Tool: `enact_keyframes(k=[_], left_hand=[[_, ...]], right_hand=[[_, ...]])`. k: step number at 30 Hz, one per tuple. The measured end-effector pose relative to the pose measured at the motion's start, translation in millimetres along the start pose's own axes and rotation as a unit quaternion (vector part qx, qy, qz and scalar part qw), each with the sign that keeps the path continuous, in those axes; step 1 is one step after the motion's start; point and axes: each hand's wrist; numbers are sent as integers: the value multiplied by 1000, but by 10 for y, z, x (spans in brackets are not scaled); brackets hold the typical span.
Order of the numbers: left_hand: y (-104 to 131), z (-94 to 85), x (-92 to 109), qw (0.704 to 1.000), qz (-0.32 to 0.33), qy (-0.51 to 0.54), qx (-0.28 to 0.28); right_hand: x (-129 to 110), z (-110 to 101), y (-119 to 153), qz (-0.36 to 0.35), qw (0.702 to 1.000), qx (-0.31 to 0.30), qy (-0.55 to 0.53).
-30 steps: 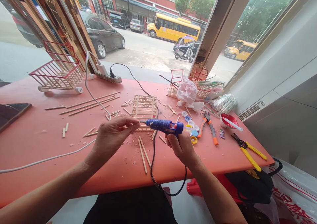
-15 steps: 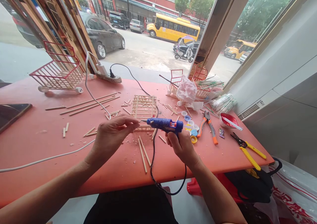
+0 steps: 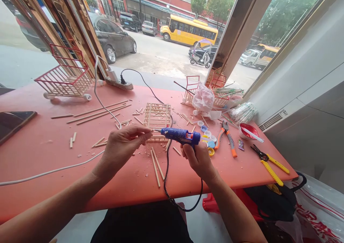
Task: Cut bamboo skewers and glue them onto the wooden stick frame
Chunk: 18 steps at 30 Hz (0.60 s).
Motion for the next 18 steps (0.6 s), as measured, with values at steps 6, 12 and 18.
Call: enact_keyframes(k=[6,12,18], left_hand=[[3,10,-39,1000,20,9,-16],[6,12,-28,1000,8,19,-17],[2,11,2,999,-12,32,-16]], right_hand=[[4,-8,3,-4,1000,-3,18],[-1,-5,-1,-6,1000,2,16],[-2,-8,1,-12,1000,-2,27]])
Point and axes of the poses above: each hand's wrist, its own y-axis away from the middle knuckle, its own z-axis out of the palm, x = y × z, and after that the axes turned 12 degrees about -y, right-handed
